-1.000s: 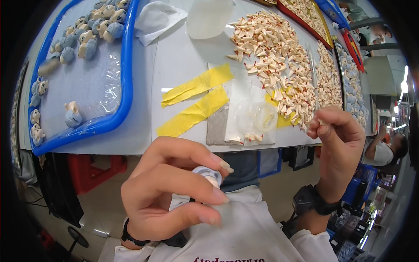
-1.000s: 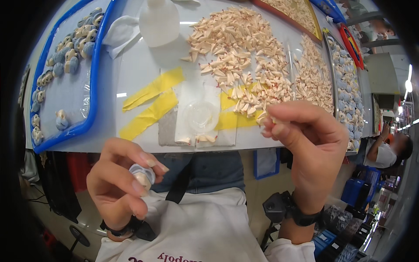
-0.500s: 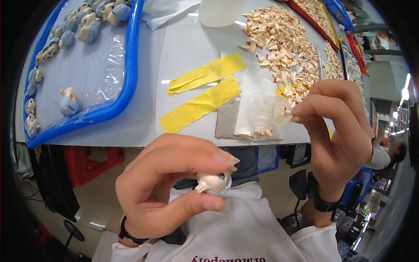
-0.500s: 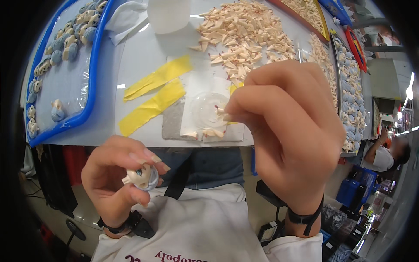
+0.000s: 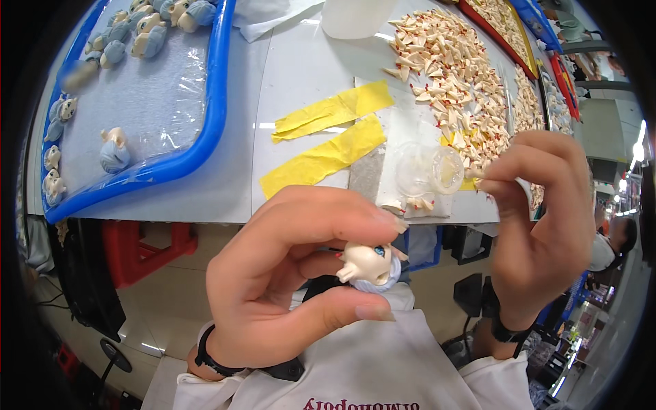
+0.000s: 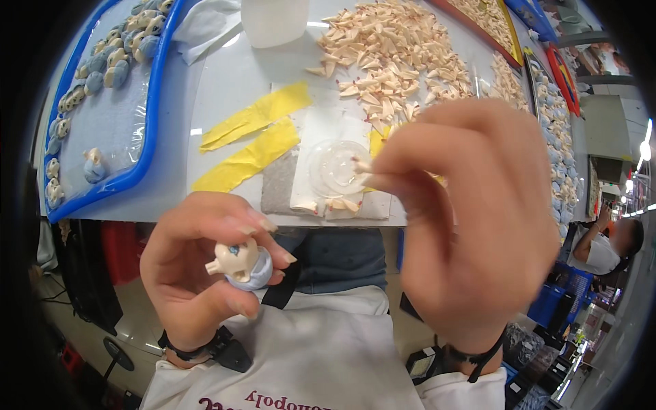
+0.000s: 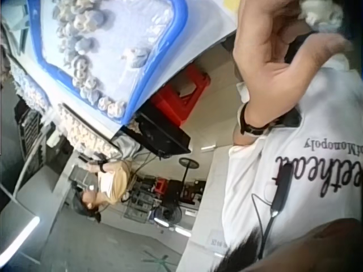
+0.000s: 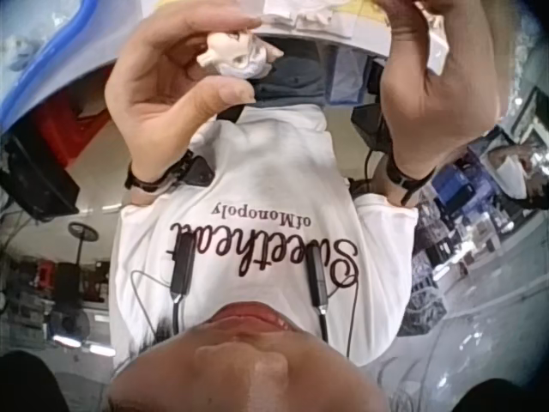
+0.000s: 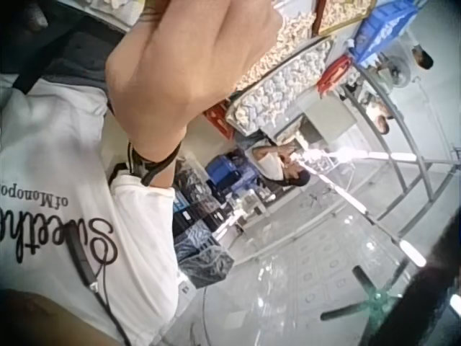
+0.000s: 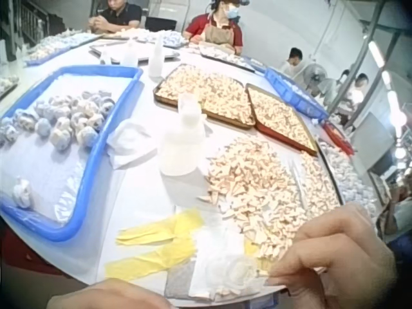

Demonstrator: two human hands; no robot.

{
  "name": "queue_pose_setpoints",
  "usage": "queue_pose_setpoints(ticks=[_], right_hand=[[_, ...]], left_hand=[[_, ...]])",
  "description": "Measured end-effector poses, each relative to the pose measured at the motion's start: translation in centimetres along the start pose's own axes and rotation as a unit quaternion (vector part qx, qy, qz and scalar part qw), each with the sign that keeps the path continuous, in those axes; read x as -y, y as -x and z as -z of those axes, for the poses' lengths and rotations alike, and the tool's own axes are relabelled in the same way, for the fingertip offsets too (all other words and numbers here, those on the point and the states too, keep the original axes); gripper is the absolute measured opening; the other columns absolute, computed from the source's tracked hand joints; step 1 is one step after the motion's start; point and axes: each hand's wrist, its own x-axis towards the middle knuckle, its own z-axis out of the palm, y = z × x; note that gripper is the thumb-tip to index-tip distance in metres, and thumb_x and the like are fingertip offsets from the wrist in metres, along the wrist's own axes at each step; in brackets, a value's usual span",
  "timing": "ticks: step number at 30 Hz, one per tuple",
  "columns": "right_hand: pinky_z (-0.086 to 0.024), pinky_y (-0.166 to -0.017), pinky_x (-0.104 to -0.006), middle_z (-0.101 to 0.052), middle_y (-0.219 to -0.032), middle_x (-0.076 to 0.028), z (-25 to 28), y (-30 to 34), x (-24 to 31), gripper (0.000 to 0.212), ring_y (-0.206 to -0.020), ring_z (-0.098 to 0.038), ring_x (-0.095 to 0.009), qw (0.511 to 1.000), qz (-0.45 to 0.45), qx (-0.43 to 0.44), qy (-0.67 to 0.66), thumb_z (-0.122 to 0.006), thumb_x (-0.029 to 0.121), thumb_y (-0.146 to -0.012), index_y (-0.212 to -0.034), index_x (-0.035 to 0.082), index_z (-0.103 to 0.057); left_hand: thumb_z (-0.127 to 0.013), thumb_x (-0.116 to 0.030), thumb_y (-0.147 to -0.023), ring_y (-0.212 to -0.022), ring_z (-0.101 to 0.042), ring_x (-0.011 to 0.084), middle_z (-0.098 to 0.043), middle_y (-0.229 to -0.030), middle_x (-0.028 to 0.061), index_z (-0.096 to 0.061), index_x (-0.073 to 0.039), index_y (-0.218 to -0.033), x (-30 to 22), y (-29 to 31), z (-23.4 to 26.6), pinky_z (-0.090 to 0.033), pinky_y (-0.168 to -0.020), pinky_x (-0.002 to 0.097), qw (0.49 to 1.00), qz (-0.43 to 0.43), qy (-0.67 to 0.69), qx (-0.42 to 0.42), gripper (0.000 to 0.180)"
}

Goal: The person assembles small figurines by hand, picking up tiny components from a tray and attaching them to the figurine's head. They repeatedly place completed units into a blue tray and continue the process with new figurines.

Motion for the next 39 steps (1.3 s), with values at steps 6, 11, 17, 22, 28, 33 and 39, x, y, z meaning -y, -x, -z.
queue_pose_setpoints(ticks=[6, 11, 17, 22, 28, 33, 39], right_hand=[[-0.036, -0.057, -0.0195, -0.045, -0.076, -0.011, 0.2, 2.1, 3.3, 0.008, -0.064, -0.044, -0.013, 0.969, -0.106, 0.020, -0.221, -0.059, -0.001, -0.074, -0.079, 0.000, -0.053], [-0.035, -0.054, -0.0237, -0.050, -0.070, -0.007, 1.5, 0.1, 4.1, 0.012, -0.059, -0.044, -0.015, 0.974, -0.087, 0.173, -0.115, -0.063, 0.001, -0.070, -0.078, 0.006, -0.056], [-0.035, -0.054, -0.0270, -0.053, -0.068, -0.005, 0.4, 0.9, 4.5, 0.015, -0.058, -0.046, -0.017, 0.987, -0.090, 0.089, -0.095, -0.068, 0.003, -0.064, -0.074, 0.008, -0.058], [-0.039, -0.060, -0.0277, -0.054, -0.076, -0.007, 0.3, 2.2, 2.0, 0.027, -0.064, -0.049, -0.017, 0.964, -0.037, 0.057, -0.256, -0.073, 0.008, -0.063, -0.084, 0.006, -0.056], [-0.046, -0.070, -0.0251, -0.057, -0.097, -0.013, 0.9, 3.1, 2.4, 0.059, -0.080, -0.057, -0.015, 0.858, -0.226, 0.112, -0.448, -0.079, 0.019, -0.063, -0.108, -0.004, -0.049], [-0.044, -0.062, -0.0215, -0.059, -0.086, -0.006, 6.0, 3.8, -2.6, 0.025, -0.067, -0.054, -0.008, 0.902, -0.338, -0.010, -0.267, -0.061, 0.014, -0.078, -0.097, -0.002, -0.058], [-0.045, -0.073, -0.0281, -0.055, -0.100, -0.008, 11.9, 11.0, -18.2, 0.021, -0.092, -0.054, -0.019, 0.914, -0.394, 0.045, 0.086, -0.054, 0.005, -0.075, -0.096, 0.004, -0.057]], left_hand=[[-0.078, -0.025, -0.065, -0.078, -0.060, 0.0205, -0.054, -0.088, 0.0140, -0.051, 0.003, -0.098, 0.6, 0.2, -1.2, -0.050, -0.067, 0.0278, 0.999, -0.029, 0.000, -0.014, 0.051], [-0.078, -0.027, -0.063, -0.072, -0.057, 0.0150, -0.055, -0.087, 0.0117, -0.055, 0.004, -0.099, 0.9, 0.3, 0.9, -0.044, -0.064, 0.0222, 0.978, -0.119, -0.155, 0.066, 0.053], [-0.079, -0.028, -0.059, -0.069, -0.056, 0.0136, -0.054, -0.084, 0.0091, -0.057, 0.004, -0.100, 0.2, 0.5, 0.1, -0.041, -0.062, 0.0206, 0.957, -0.157, -0.240, 0.051, 0.057], [-0.078, -0.024, -0.062, -0.071, -0.055, 0.0153, -0.054, -0.085, 0.0100, -0.057, 0.003, -0.098, 0.3, 0.8, -0.1, -0.040, -0.063, 0.0228, 0.955, -0.162, -0.248, 0.025, 0.050], [-0.077, -0.008, -0.059, -0.068, -0.056, 0.0187, -0.055, -0.085, 0.0093, -0.061, -0.001, -0.096, 0.4, -1.0, -2.1, -0.045, -0.058, 0.0248, 0.850, -0.318, -0.415, 0.061, 0.041], [-0.060, -0.050, -0.072, -0.095, -0.052, 0.0318, -0.052, -0.106, 0.0192, -0.048, 0.000, -0.111, -2.3, 0.5, -0.6, -0.043, -0.081, 0.0414, 0.725, -0.336, -0.601, 0.025, 0.065], [-0.050, -0.025, -0.087, -0.120, -0.038, 0.0263, -0.043, -0.127, 0.0143, -0.043, -0.001, -0.123, -7.8, -2.2, 8.1, -0.029, -0.099, 0.0372, 0.611, -0.169, -0.767, -0.095, 0.044]])
